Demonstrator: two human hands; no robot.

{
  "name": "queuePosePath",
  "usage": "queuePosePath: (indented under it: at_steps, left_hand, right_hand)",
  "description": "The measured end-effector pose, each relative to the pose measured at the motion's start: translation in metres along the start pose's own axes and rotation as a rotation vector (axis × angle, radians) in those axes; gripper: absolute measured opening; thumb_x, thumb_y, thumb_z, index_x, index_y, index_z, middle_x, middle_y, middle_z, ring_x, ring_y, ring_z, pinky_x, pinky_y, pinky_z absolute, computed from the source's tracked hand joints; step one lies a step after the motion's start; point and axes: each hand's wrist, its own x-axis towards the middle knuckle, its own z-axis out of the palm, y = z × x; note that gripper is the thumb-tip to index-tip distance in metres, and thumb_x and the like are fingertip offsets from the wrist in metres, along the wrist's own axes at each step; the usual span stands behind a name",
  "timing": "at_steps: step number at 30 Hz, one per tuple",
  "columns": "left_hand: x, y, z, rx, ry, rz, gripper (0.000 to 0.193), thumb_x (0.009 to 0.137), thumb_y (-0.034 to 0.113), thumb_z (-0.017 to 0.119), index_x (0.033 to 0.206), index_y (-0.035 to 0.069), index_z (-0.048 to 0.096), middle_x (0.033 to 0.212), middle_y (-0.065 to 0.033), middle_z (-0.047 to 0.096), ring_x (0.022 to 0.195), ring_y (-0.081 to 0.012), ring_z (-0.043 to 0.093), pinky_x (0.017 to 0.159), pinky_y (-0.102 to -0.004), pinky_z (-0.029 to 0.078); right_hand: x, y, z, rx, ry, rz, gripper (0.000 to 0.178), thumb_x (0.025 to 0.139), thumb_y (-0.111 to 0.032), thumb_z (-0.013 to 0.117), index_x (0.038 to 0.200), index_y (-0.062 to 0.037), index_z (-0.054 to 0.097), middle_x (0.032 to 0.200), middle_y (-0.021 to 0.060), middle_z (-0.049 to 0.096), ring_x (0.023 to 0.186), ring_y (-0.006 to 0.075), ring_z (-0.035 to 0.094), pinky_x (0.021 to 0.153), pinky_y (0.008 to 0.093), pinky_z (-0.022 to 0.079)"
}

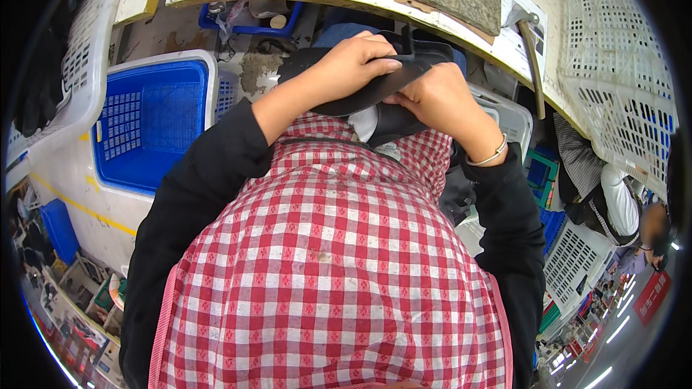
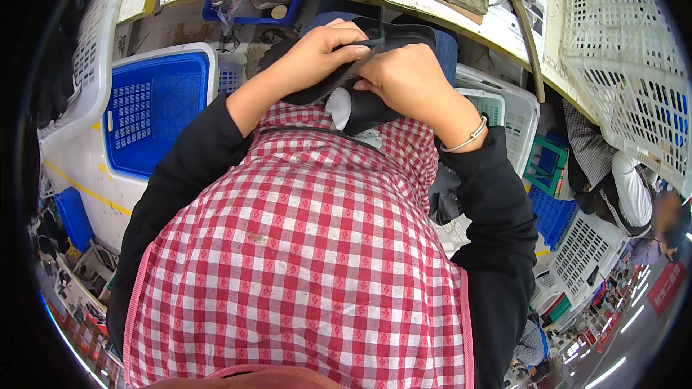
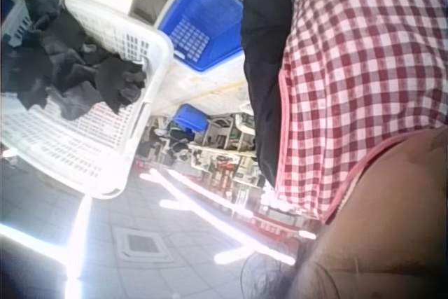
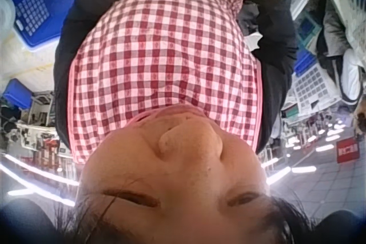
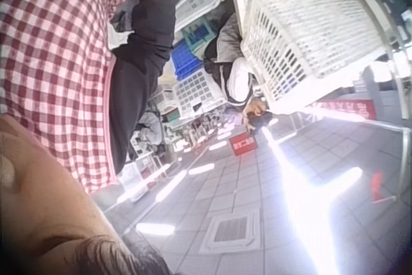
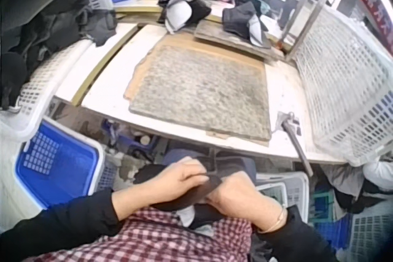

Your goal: The person repeatedly picks black shoe uppers from a white basket, folds and aligns edges by hand, and uses a hammer to tap seams on a workbench. They place finished uppers into a white basket and continue the cycle.

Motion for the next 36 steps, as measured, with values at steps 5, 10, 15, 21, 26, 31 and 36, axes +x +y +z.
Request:
queuePosePath:
  at_steps: [5, 10, 15, 21, 26, 31, 36]
  left_hand:
    - [0.024, -0.006, 0.011, 0.707, 0.185, -0.011, 0.028, 0.084, 0.024, 0.081, 0.101, 0.007, 0.066, 0.105, -0.0107, 0.067, 0.107, -0.0334, 0.061, 0.091, -0.0432, 0.049]
    - [0.017, 0.038, -0.055, -0.575, 0.202, -0.503, 0.037, 0.095, 0.036, 0.075, 0.111, 0.005, 0.064, 0.102, -0.0032, 0.064, 0.094, -0.0101, 0.061, 0.08, -0.0273, 0.051]
    - [-0.033, 0.07, -0.022, 0.041, 0.135, 0.069, 0.044, 0.09, 0.009, 0.076, 0.13, 0.0, 0.062, 0.11, -0.0111, 0.065, 0.104, -0.0253, 0.067, 0.089, -0.0308, 0.054]
    - [-0.051, 0.035, -0.006, 0.466, 0.219, 0.547, 0.027, 0.089, 0.006, 0.067, 0.115, 0.004, 0.075, 0.111, -0.0126, 0.076, 0.104, -0.0296, 0.075, 0.089, -0.0412, 0.062]
    - [-0.057, 0.039, -0.016, 0.879, -0.319, 0.282, 0.011, 0.082, 0.015, 0.071, 0.087, 0.011, 0.079, 0.126, 0.0012, 0.067, 0.136, -0.0203, 0.051, 0.123, -0.0443, 0.032]
    - [-0.038, 0.028, -0.041, 0.03, -0.119, 0.109, 0.014, 0.076, -0.002, 0.067, 0.087, 0.007, 0.07, 0.122, -0.006, 0.065, 0.124, -0.0258, 0.059, 0.11, -0.0434, 0.043]
    - [0.005, 0.005, -0.041, 0.008, -0.211, -0.038, 0.035, 0.099, 0.025, 0.068, 0.124, 0.001, 0.068, 0.116, -0.0125, 0.067, 0.108, -0.0276, 0.063, 0.095, -0.0387, 0.051]
  right_hand:
    - [0.003, -0.006, 0.009, -0.133, -0.031, 0.048, 0.009, 0.08, -0.024, 0.077, 0.077, -0.0157, 0.074, 0.071, 0.0089, 0.07, 0.067, 0.0292, 0.071, 0.058, 0.0412, 0.053]
    - [0.005, 0.001, 0.008, -0.069, -0.018, 0.039, 0.014, 0.08, -0.027, 0.078, 0.08, -0.0139, 0.075, 0.071, 0.0101, 0.07, 0.069, 0.0327, 0.071, 0.061, 0.0438, 0.054]
    - [0.016, 0.022, 0.006, -0.013, -0.236, 0.105, 0.025, 0.079, -0.034, 0.079, 0.09, -0.0113, 0.077, 0.08, 0.0142, 0.072, 0.077, 0.0366, 0.071, 0.065, 0.0444, 0.055]
    - [0.031, 0.1, 0.005, 1.16, -0.717, 0.467, 0.035, 0.09, -0.02, 0.081, 0.116, 0.0018, 0.074, 0.097, 0.001, 0.076, 0.088, 0.0056, 0.065, 0.081, 0.0271, 0.055]
    - [0.024, 0.096, 0.011, 1.049, -0.703, 0.508, 0.035, 0.089, -0.014, 0.081, 0.117, 0.0054, 0.072, 0.101, -0.0034, 0.074, 0.09, 0.0052, 0.063, 0.084, 0.0256, 0.054]
    - [0.02, 0.045, 0.004, 0.279, -0.409, 0.198, 0.033, 0.083, -0.027, 0.081, 0.109, -0.0079, 0.075, 0.091, 0.0217, 0.07, 0.084, 0.0421, 0.066, 0.076, 0.0429, 0.053]
    - [0.012, 0.021, -0.004, 0.126, -0.326, 0.198, 0.029, 0.082, -0.036, 0.08, 0.099, -0.012, 0.076, 0.084, 0.0164, 0.072, 0.085, 0.0397, 0.07, 0.074, 0.0484, 0.055]
